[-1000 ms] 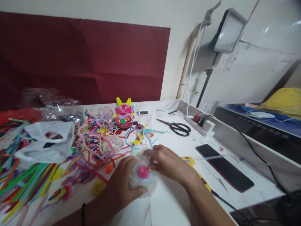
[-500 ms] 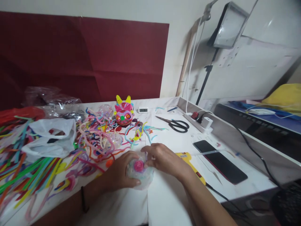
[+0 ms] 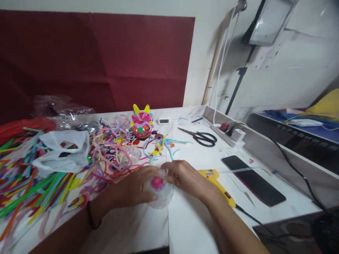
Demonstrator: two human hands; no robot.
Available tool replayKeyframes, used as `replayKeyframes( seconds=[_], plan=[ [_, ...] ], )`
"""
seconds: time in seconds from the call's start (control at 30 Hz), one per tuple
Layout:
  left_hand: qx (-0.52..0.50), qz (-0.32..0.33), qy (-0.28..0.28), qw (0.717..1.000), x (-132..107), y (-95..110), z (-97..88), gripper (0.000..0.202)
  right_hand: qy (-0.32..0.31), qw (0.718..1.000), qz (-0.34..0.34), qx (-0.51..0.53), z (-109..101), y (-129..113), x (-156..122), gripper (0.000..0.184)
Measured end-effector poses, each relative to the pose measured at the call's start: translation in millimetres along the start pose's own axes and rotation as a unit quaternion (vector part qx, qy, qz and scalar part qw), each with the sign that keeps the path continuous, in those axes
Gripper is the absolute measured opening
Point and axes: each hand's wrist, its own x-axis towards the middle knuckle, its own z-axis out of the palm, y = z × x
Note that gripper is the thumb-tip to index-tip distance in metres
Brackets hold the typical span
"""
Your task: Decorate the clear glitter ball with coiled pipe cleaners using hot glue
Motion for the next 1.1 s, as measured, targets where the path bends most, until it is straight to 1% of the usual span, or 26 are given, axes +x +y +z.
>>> replayKeyframes(
  seconds=[0.1, 0.2, 0.27, 0.4, 0.57, 0.7, 0.83, 1.0, 1.1],
  plan=[
    [0.076, -0.012, 0.021, 0.997, 1, 13, 3.0, 0.044, 0.003, 1.000, 0.000, 0.001, 1, 1, 0, 0.023],
    [0.107, -0.016, 0.011, 0.994, 3, 18, 3.5, 0.041, 0.004, 1.000, -0.001, 0.000, 2, 1, 0, 0.023],
    [0.115, -0.011, 0.008, 0.993, 4, 18, 2.6, 0.034, 0.007, 1.000, 0.000, -0.001, 2, 2, 0, 0.022],
    [0.117, -0.009, 0.029, 0.993, 6, 13, 3.9, 0.020, 0.012, 1.000, 0.004, -0.003, 3, 3, 0, 0.019],
    [0.111, -0.002, 0.048, 0.993, 2, 7, 9.8, 0.013, 0.021, 1.000, 0.001, 0.005, 3, 4, -1, 0.014],
    [0.100, 0.023, 0.055, 0.993, -2, 3, 11.8, 0.015, 0.035, 0.999, -0.009, 0.009, 3, 6, -1, 0.007],
    [0.082, 0.038, 0.069, 0.994, -2, 0, 12.7, 0.021, 0.057, 0.998, -0.032, 0.010, 5, 7, 0, 0.003],
    [0.072, 0.026, 0.057, 0.995, -3, 0, 13.9, 0.023, 0.078, 0.995, -0.061, 0.012, 10, 8, 2, 0.006],
    [0.067, 0.000, 0.065, 0.996, -5, 2, 19.2, 0.038, 0.087, 0.994, -0.067, 0.016, 12, 8, 2, 0.008]
  ],
)
